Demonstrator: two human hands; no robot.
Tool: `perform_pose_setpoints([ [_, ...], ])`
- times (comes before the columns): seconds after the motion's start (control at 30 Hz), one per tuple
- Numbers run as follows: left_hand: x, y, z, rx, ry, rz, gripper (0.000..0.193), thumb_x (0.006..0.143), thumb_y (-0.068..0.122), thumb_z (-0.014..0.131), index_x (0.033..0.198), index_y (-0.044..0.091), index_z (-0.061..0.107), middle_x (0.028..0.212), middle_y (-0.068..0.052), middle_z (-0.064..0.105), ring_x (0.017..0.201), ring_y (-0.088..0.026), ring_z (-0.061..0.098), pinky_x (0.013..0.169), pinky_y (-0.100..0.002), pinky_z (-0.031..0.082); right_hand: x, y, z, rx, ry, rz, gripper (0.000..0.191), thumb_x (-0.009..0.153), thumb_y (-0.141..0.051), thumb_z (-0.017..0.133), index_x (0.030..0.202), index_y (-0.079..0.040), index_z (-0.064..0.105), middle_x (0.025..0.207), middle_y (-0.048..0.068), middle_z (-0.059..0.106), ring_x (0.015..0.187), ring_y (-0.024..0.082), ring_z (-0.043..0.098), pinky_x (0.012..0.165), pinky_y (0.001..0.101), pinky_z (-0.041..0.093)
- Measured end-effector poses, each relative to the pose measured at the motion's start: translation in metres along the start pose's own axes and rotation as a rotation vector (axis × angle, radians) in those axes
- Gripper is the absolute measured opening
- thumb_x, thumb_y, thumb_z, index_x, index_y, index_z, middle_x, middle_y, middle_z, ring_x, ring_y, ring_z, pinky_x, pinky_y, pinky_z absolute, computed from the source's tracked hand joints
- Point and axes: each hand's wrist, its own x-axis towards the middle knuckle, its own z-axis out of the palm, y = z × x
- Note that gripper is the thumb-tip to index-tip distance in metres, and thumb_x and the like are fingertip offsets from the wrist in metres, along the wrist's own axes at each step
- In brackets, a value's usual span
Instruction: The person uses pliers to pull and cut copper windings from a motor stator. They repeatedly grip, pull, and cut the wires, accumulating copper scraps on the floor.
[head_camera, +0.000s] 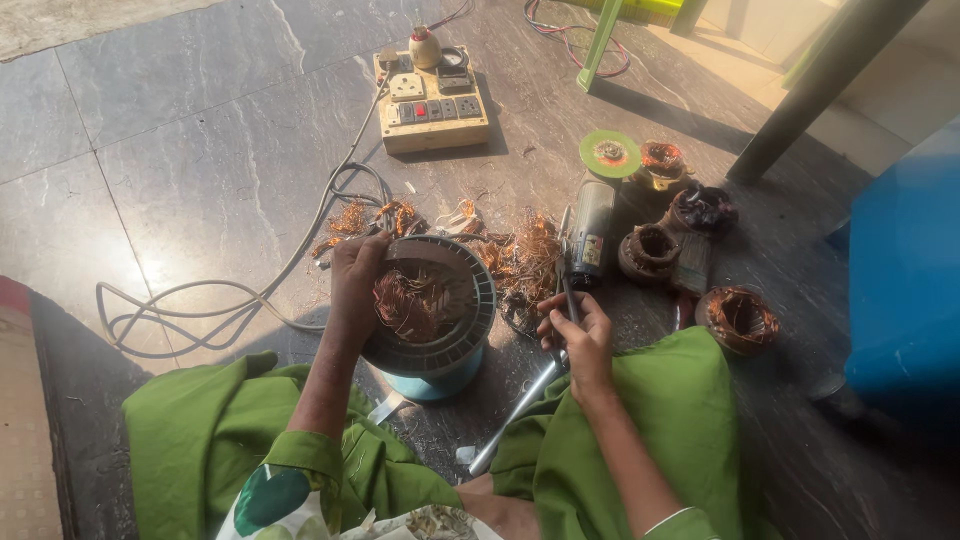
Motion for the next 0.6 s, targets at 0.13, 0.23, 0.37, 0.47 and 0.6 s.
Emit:
perform_pose_setpoints([
  [0.13,0.004,-0.008,-0.002,0.012,-0.01,-0.016,0.038,0.102,0.023,0.053,0.077,0.001,0.07,0.065,-0.002,0.062,0.056,-0.007,0.053,0.056,-0.028,0.044,0.026,0.02,-0.003,0.038,-0.053,-0.031,0.032,0.095,-0.007,0.055,0.126,-0.003,0.063,0.123,0.009,0.068,0.099,0.014,0.067,0.084,0.0319,0.056],
  [0.23,0.004,-0.012,-0.006,0.037,0.0,-0.038,0.039,0.102,0.023,0.053,0.075,0.001,0.069,0.063,-0.002,0.061,0.054,-0.007,0.051,0.053,-0.028,0.043,0.042,0.034,-0.003,-0.209,-0.084,0.353,0.044,0.093,-0.009,0.056,0.136,-0.004,0.063,0.134,0.007,0.066,0.108,0.016,0.065,0.088,0.0332,0.049],
  [0.37,0.006,-0.016,-0.01,0.055,0.003,-0.019,0.039,0.102,0.023,0.053,0.075,0.0,0.069,0.062,-0.002,0.061,0.053,-0.008,0.051,0.052,-0.028,0.042,0.044,0.041,-0.008,-0.142,-0.132,0.381,0.049,0.092,-0.007,0.059,0.141,-0.002,0.06,0.139,0.011,0.063,0.111,0.018,0.061,0.089,0.032,0.046],
  [0.47,0.007,-0.02,-0.011,0.053,0.001,-0.01,0.039,0.103,0.023,0.054,0.075,0.001,0.069,0.063,-0.001,0.061,0.055,-0.008,0.051,0.054,-0.028,0.043,0.037,0.035,-0.014,-0.097,-0.17,0.276,0.052,0.09,-0.004,0.058,0.141,-0.002,0.059,0.142,0.013,0.06,0.117,0.018,0.062,0.093,0.0316,0.047],
  [0.6,0.005,-0.024,-0.013,0.064,0.006,-0.027,0.038,0.101,0.025,0.053,0.074,0.003,0.069,0.061,-0.002,0.063,0.052,-0.008,0.055,0.053,-0.028,0.047,0.024,0.022,-0.007,-0.058,-0.115,0.318,0.052,0.088,-0.003,0.056,0.141,-0.003,0.058,0.144,0.011,0.058,0.118,0.02,0.062,0.093,0.0346,0.05],
])
